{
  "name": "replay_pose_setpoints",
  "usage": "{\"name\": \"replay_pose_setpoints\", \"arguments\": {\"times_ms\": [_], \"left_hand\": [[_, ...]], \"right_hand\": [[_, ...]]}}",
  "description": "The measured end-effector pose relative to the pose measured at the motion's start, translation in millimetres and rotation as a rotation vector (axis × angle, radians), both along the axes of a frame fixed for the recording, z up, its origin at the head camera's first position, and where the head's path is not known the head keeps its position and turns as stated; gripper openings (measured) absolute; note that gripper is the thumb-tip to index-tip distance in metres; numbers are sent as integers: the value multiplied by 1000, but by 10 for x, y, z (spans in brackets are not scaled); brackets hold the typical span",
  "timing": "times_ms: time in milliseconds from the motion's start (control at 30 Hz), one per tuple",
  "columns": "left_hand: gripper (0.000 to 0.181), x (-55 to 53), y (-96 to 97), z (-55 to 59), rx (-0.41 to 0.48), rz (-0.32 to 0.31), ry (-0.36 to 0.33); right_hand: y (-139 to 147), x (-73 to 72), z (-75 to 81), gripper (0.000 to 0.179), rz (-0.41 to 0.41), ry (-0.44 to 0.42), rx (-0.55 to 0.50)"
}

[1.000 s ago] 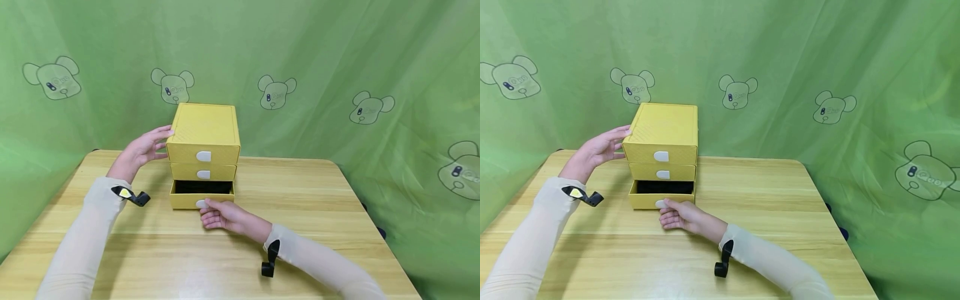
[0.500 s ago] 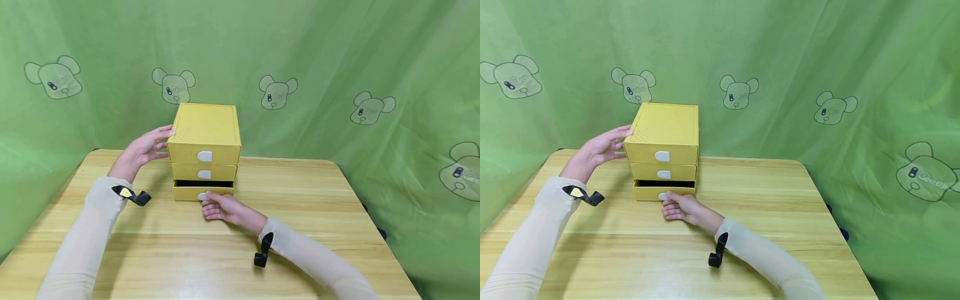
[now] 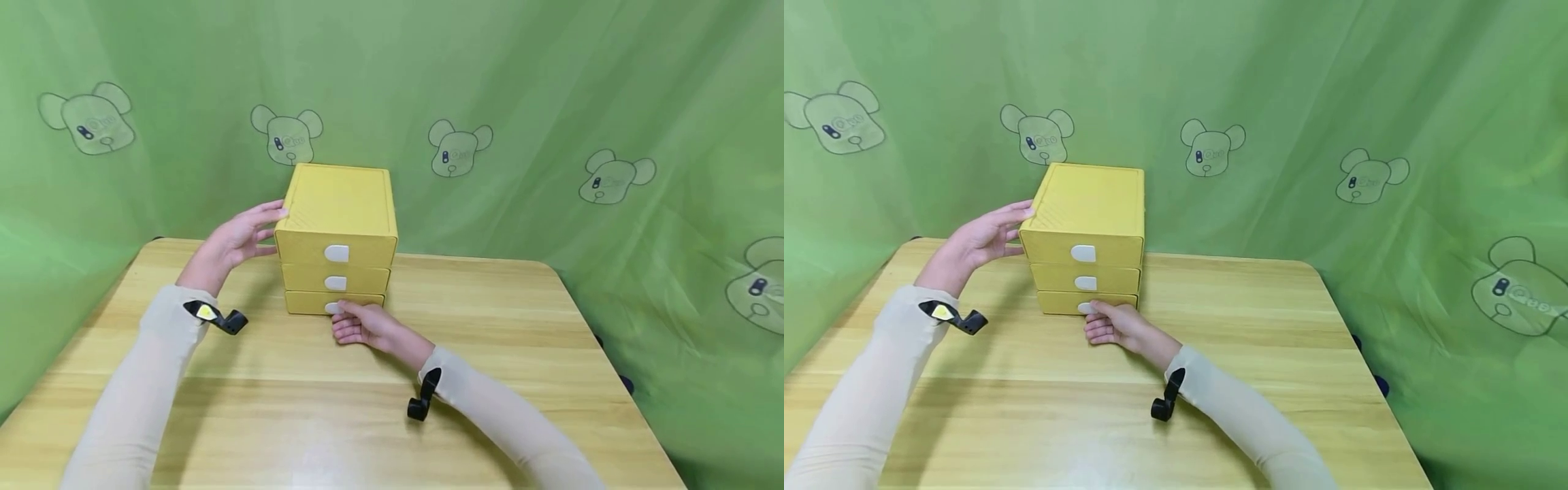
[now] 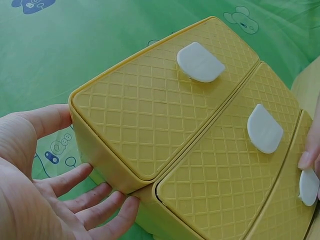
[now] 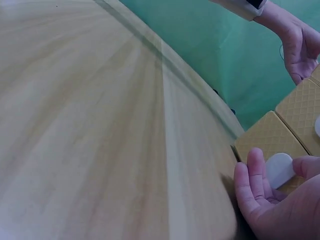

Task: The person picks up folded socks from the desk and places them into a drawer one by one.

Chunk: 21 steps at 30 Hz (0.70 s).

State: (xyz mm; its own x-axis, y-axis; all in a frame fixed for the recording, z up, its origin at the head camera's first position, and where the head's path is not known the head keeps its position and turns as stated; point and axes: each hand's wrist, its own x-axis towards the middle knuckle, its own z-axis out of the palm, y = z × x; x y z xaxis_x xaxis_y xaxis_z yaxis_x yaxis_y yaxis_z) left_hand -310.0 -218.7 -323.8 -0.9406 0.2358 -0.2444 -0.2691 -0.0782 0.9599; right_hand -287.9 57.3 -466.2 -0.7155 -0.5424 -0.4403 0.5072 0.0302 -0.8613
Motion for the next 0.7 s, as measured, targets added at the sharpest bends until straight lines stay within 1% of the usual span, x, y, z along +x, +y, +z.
{"name": "replay_pose_setpoints", "arguments": {"times_ms": [133,233,367,467,533,567,600,633,667,700], "left_hand": [[76,6,-6,24,-5,-1,3],[75,5,-12,20,-8,1,1],[75,24,-32,-2,-4,3,-8],[75,36,-42,-32,1,11,-5],[75,54,-32,-61,9,39,1],[74,76,-17,-77,8,66,9],[74,106,9,-93,4,109,27],[72,143,50,-116,7,176,52],[69,185,101,-146,10,262,96],[64,236,161,-184,2,356,166]], "right_hand": [[-3,-27,38,46,-24,-25,-10],[-2,-33,50,42,-29,-39,-15],[-6,-27,36,40,-12,-39,-10],[-18,-22,16,42,1,-26,5],[-21,-14,10,45,14,-11,36],[-19,-9,11,46,23,2,62],[-13,-4,16,48,35,25,96],[-2,6,33,49,45,54,139],[14,16,55,49,52,91,189],[36,29,80,49,60,147,240]]}}
